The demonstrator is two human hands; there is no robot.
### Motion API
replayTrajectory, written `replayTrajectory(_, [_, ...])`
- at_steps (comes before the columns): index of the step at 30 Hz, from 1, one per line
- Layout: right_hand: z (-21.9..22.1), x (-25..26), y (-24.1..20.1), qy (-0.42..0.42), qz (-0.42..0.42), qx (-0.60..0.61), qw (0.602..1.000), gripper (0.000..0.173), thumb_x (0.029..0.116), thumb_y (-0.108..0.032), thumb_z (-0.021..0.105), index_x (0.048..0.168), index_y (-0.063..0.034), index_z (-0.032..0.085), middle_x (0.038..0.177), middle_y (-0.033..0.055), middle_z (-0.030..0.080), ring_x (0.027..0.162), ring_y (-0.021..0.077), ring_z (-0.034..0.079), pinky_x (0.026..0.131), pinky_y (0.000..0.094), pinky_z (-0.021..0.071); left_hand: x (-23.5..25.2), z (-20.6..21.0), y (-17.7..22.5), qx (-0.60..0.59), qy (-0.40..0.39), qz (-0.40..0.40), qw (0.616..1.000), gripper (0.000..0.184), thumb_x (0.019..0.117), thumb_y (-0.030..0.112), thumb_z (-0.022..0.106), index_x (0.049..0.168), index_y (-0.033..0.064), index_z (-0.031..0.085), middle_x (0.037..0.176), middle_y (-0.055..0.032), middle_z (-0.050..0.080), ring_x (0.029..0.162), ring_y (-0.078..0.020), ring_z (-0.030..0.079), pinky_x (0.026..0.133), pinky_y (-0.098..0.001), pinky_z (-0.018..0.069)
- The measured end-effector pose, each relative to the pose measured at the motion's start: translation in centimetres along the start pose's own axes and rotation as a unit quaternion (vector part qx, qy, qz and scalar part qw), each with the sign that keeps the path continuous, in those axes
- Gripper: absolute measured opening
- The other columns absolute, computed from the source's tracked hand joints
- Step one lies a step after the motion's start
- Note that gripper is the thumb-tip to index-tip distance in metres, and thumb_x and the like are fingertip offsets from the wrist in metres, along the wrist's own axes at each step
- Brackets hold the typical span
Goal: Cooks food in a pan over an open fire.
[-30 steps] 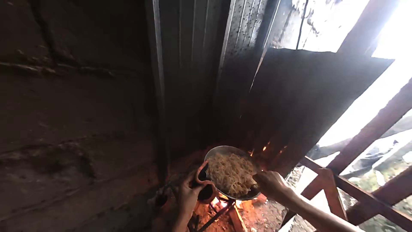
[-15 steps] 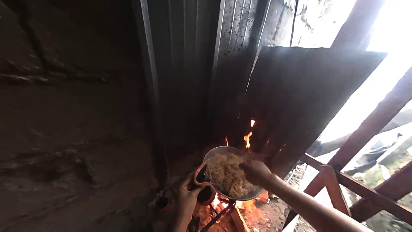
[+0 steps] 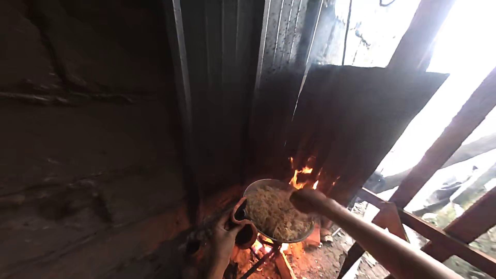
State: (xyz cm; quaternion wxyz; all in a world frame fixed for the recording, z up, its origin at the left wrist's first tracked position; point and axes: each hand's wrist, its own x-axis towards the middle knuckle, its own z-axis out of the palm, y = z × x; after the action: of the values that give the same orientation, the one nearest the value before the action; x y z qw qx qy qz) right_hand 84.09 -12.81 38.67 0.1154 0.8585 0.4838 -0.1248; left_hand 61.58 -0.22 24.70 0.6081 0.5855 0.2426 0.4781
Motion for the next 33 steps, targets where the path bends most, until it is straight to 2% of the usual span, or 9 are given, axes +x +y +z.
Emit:
replayTrajectory(2, [-2.7, -0.9, 1.0, 0.031, 0.03, -0.038, 0.998, 0.034, 0.0976, -0.025, 0.067, 0.12, 0.0001, 0.068, 0.121, 0.0283, 0.067, 0.117, 0.0496, 0.062, 0.094, 0.0717, 0.0463, -0.1, -0.1, 0.0, -0.003, -0.002, 0.002, 1.0, 0.043, 0.0788, -0.011, 0.077, 0.12, -0.004, 0.068, 0.114, -0.0094, 0.072, 0.104, -0.0092, 0.068, 0.091, -0.0257, 0.0578])
replayTrajectory(5, [-4.7, -1.1, 2.2, 0.09, 0.074, -0.067, 0.991, 0.03, 0.0979, -0.018, 0.064, 0.118, 0.004, 0.066, 0.122, 0.0285, 0.066, 0.117, 0.0491, 0.062, 0.092, 0.0679, 0.0483, -0.1, 0.1, -0.2, -0.005, 0.0, -0.001, 1.0, 0.043, 0.0786, -0.01, 0.077, 0.12, -0.0029, 0.069, 0.114, -0.0092, 0.072, 0.104, -0.0094, 0.068, 0.091, -0.026, 0.0579])
replayTrajectory(10, [-0.9, 3.2, 3.8, 0.159, 0.074, -0.056, 0.983, 0.029, 0.1041, -0.014, 0.052, 0.125, 0.0025, 0.065, 0.123, 0.0289, 0.066, 0.114, 0.0503, 0.063, 0.091, 0.0681, 0.0493, -0.2, 0.0, -0.1, -0.009, -0.001, -0.009, 1.0, 0.043, 0.0786, -0.011, 0.076, 0.12, -0.003, 0.068, 0.113, -0.0091, 0.072, 0.102, -0.0094, 0.068, 0.09, -0.0259, 0.0575])
replayTrajectory(14, [2.2, 3.6, 4.4, 0.113, 0.096, -0.039, 0.988, 0.03, 0.1054, -0.015, 0.05, 0.124, 0.0034, 0.065, 0.125, 0.0289, 0.065, 0.118, 0.0488, 0.062, 0.094, 0.0668, 0.0493, -0.2, -0.1, -0.3, -0.014, -0.015, -0.001, 1.0, 0.042, 0.0805, -0.009, 0.076, 0.121, -0.0023, 0.068, 0.117, -0.0092, 0.072, 0.106, -0.0108, 0.069, 0.094, -0.0274, 0.0576])
replayTrajectory(18, [5.2, 2.5, 4.0, 0.076, 0.185, 0.094, 0.975, 0.034, 0.0963, -0.024, 0.064, 0.122, -0.0018, 0.067, 0.123, 0.0259, 0.067, 0.115, 0.0467, 0.064, 0.09, 0.068, 0.0515, -0.2, 0.1, -0.4, -0.023, 0.0, 0.005, 1.0, 0.041, 0.0796, -0.008, 0.077, 0.119, -0.0028, 0.069, 0.113, -0.0078, 0.073, 0.103, -0.0076, 0.068, 0.092, -0.0253, 0.0572])
replayTrajectory(20, [6.6, 2.7, 3.9, 0.074, 0.192, 0.145, 0.968, 0.036, 0.0969, -0.03, 0.064, 0.125, -0.007, 0.067, 0.122, 0.0227, 0.069, 0.114, 0.0443, 0.066, 0.091, 0.0673, 0.052, -0.4, 0.1, -0.5, -0.027, -0.004, 0.003, 1.0, 0.043, 0.0802, -0.007, 0.077, 0.122, -0.0017, 0.069, 0.117, -0.0077, 0.072, 0.107, -0.009, 0.068, 0.094, -0.0262, 0.0568])
replayTrajectory(25, [3.7, 1.1, 3.0, 0.123, 0.195, 0.14, 0.963, 0.034, 0.0996, -0.036, 0.061, 0.117, -0.0081, 0.07, 0.118, 0.0208, 0.071, 0.113, 0.0423, 0.067, 0.09, 0.0649, 0.0528, -0.2, 0.1, -0.6, -0.042, -0.002, 0.007, 0.999, 0.043, 0.0792, -0.01, 0.076, 0.12, -0.0024, 0.069, 0.117, -0.0089, 0.072, 0.107, -0.0109, 0.068, 0.093, -0.0271, 0.0577])
replayTrajectory(30, [-0.2, -1.4, 0.1, 0.128, 0.142, 0.046, 0.981, 0.029, 0.0965, -0.024, 0.065, 0.116, -0.0027, 0.07, 0.118, 0.0247, 0.069, 0.113, 0.0462, 0.065, 0.089, 0.0669, 0.0507, -0.3, 0.1, -0.4, -0.032, -0.003, -0.002, 0.999, 0.043, 0.0813, -0.01, 0.075, 0.123, -0.0022, 0.068, 0.118, -0.0093, 0.071, 0.107, -0.0106, 0.068, 0.093, -0.0275, 0.0576])
replayTrajectory(33, [0.4, -0.2, 0.8, 0.128, 0.136, -0.009, 0.982, 0.027, 0.0996, -0.014, 0.058, 0.12, 0.0006, 0.066, 0.121, 0.0265, 0.067, 0.112, 0.0478, 0.065, 0.086, 0.066, 0.0518, -0.4, 0.1, -0.2, -0.034, -0.006, 0.007, 0.999, 0.042, 0.0801, -0.011, 0.075, 0.121, -0.0037, 0.068, 0.117, -0.0095, 0.071, 0.106, -0.0103, 0.068, 0.093, -0.0263, 0.0572])
